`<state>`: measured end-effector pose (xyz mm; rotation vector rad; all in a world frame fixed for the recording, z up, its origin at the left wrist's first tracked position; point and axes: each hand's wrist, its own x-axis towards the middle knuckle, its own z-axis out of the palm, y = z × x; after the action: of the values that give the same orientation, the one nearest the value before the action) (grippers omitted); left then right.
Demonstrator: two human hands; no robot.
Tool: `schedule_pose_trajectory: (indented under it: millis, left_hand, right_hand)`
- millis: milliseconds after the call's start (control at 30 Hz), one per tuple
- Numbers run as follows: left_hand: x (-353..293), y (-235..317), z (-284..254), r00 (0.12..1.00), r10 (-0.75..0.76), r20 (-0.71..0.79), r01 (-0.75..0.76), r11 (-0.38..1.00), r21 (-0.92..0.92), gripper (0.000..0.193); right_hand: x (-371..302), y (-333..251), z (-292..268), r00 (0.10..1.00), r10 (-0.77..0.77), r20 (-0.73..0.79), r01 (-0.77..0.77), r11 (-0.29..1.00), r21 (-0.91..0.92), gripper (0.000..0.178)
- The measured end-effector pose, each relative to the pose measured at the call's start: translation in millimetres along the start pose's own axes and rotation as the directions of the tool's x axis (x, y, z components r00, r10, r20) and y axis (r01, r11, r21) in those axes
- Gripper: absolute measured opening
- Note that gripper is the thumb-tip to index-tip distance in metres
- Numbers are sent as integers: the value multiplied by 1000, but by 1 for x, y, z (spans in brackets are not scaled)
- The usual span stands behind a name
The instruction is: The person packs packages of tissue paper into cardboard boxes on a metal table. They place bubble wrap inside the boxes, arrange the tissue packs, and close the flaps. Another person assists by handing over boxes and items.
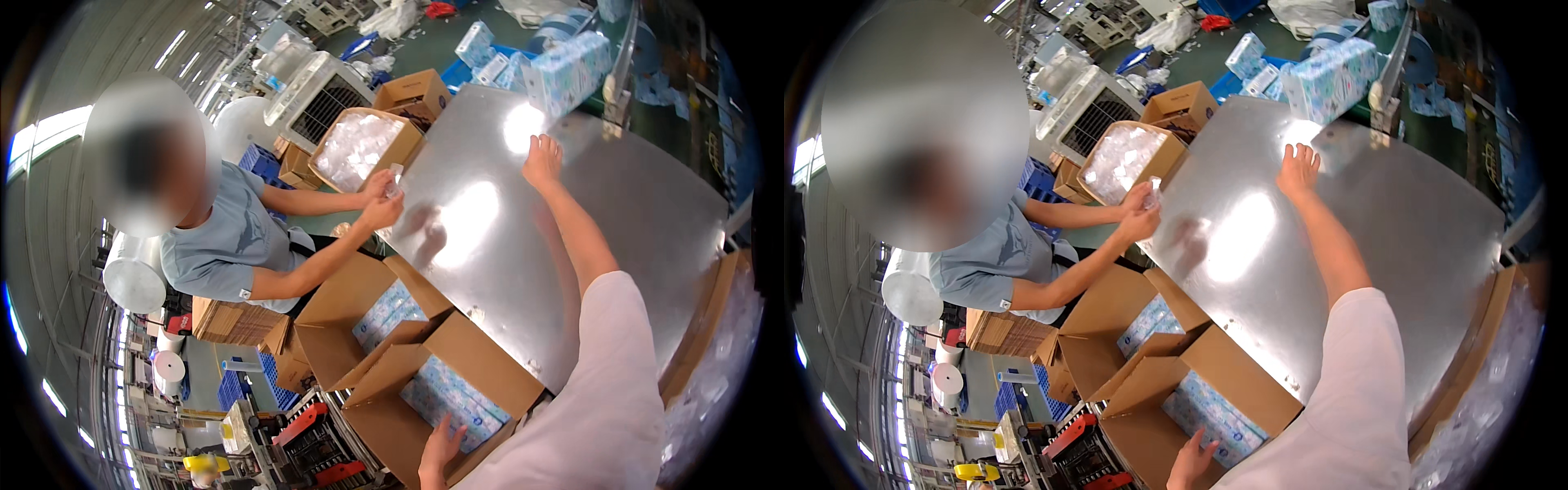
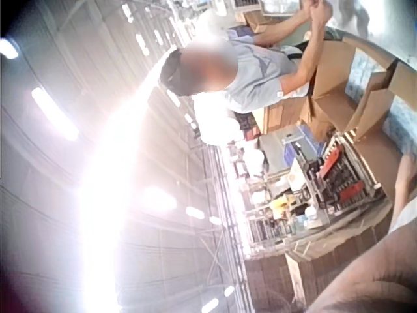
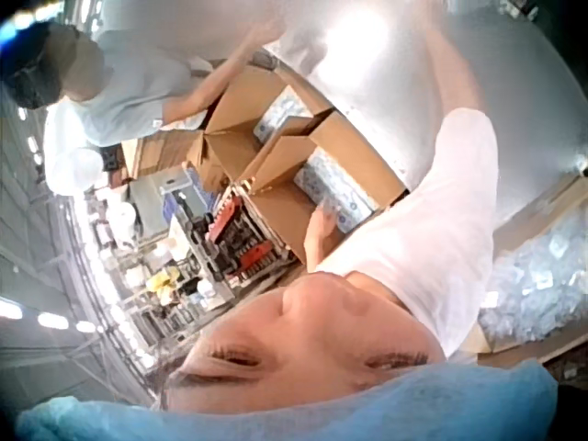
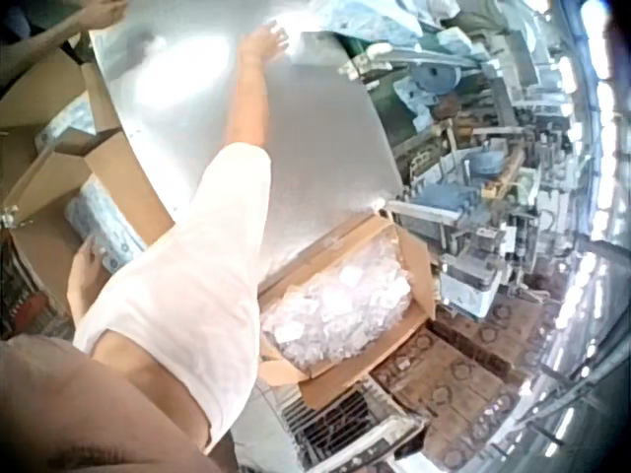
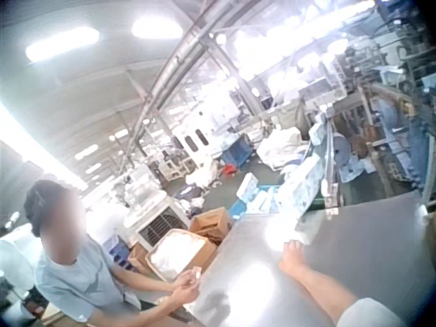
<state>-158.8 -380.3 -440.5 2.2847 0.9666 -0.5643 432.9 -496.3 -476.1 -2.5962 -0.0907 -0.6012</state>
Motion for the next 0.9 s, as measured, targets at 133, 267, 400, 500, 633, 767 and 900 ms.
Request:
schedule_pose_trajectory:
  millis: [133,267,400,500,633,767,900]
  left_hand:
    - [60,-200,154,814,521,-258,-391,818,421,65]
    - [63,-164,140,882,433,-185,-366,878,307,63]
    - [14,17,17,997,78,-23,-77,997,13,61]
    - [13,-3,27,989,121,-79,-120,993,25,62]
    - [16,12,20,996,87,26,-87,996,22,62]
    - [27,12,26,990,141,24,-140,990,-18,64]
    - [35,67,-1,938,331,-98,-336,941,-38,71]
  right_hand:
    - [28,-51,9,959,-186,-214,192,981,10,47]
    - [41,-58,14,856,-489,-167,472,872,-132,49]
    - [26,-63,38,901,-393,183,418,899,-130,44]
    - [20,-65,42,877,-437,202,471,865,-171,29]
    - [11,-40,33,798,-567,204,602,769,-217,17]
    - [-63,-23,-30,590,-783,195,796,605,18,13]
    - [-156,6,-134,457,-886,71,767,434,472,9]
